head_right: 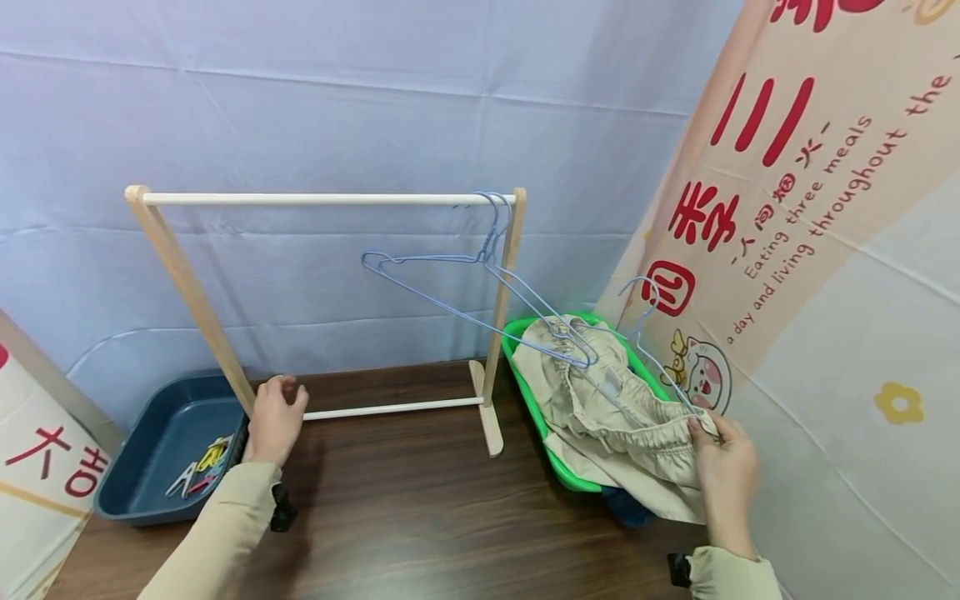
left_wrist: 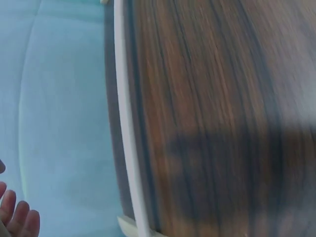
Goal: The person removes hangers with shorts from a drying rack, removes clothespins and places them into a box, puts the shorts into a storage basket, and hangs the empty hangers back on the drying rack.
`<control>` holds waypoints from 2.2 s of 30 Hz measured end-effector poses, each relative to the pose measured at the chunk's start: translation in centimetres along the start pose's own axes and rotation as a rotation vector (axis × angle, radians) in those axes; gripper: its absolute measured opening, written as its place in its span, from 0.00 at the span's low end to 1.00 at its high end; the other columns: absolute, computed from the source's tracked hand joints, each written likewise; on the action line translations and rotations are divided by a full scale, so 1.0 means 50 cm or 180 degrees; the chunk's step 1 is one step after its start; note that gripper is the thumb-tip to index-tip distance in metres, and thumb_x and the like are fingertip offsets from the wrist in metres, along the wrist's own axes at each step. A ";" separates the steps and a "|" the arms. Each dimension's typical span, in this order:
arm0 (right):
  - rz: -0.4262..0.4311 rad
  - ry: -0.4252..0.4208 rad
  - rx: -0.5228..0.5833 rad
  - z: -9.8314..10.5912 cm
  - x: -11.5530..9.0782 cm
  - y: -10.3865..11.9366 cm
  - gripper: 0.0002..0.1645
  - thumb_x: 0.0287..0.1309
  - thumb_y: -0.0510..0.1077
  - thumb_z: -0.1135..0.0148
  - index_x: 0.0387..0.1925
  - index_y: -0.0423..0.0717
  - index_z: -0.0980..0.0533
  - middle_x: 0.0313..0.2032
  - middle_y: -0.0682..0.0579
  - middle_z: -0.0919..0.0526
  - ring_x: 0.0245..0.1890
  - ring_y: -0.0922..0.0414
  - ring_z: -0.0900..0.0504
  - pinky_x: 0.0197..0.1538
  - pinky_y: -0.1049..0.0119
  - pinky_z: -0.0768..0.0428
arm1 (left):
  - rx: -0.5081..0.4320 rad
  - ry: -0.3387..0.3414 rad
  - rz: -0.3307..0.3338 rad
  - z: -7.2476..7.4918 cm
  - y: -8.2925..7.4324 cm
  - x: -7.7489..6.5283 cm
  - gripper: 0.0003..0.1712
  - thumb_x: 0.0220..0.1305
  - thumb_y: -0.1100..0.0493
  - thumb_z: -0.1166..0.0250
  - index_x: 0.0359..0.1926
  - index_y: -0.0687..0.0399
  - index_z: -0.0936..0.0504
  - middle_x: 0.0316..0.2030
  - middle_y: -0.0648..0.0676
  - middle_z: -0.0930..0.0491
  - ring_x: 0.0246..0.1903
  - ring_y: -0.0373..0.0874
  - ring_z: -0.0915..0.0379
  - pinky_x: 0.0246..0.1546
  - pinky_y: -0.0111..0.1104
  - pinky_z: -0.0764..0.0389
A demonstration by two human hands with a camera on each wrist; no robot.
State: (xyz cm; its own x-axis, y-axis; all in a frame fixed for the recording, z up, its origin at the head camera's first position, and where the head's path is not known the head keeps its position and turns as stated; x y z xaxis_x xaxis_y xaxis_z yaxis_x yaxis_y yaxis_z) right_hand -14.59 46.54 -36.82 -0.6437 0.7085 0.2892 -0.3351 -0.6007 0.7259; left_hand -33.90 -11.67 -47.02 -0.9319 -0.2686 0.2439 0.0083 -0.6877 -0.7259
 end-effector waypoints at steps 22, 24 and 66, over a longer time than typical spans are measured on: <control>0.0356 -0.0091 0.0147 0.036 0.012 0.006 0.15 0.64 0.37 0.47 0.48 0.37 0.21 0.21 0.99 0.42 0.29 0.90 0.41 0.37 0.86 0.41 | 0.0178 0.0580 -0.1121 -0.107 -0.178 -0.061 0.13 0.67 0.57 0.41 0.50 0.57 0.22 0.43 0.58 0.23 0.40 0.51 0.25 0.30 0.39 0.23; 0.0332 -0.0089 0.0122 0.039 0.014 0.004 0.15 0.64 0.37 0.47 0.48 0.37 0.20 0.21 0.99 0.43 0.29 0.91 0.42 0.37 0.87 0.41 | 0.0179 0.0606 -0.1196 -0.114 -0.189 -0.067 0.13 0.67 0.58 0.41 0.50 0.57 0.22 0.44 0.58 0.23 0.39 0.50 0.25 0.30 0.38 0.24; 0.1221 0.1493 0.0243 0.015 0.068 0.012 0.14 0.63 0.34 0.46 0.36 0.53 0.16 0.33 0.88 0.30 0.33 0.83 0.32 0.32 0.82 0.32 | 0.0251 0.1820 -0.2334 -0.311 -0.452 -0.219 0.24 0.75 0.57 0.53 0.69 0.52 0.37 0.65 0.54 0.30 0.64 0.50 0.33 0.62 0.47 0.30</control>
State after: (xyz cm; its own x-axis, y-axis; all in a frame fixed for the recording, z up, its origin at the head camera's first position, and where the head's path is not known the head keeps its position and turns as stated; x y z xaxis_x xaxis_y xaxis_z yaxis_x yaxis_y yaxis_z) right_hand -16.46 48.87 -34.93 -0.9489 0.1978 0.2459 0.0198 -0.7403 0.6720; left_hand -29.54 17.31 -43.27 -0.7507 0.6094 0.2551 -0.6478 -0.6034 -0.4650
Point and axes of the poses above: each hand's wrist, its own x-axis towards the middle knuckle, its own z-axis out of the back of the hand, y = z × x, the point moved 6 cm from there along x, towards the middle knuckle
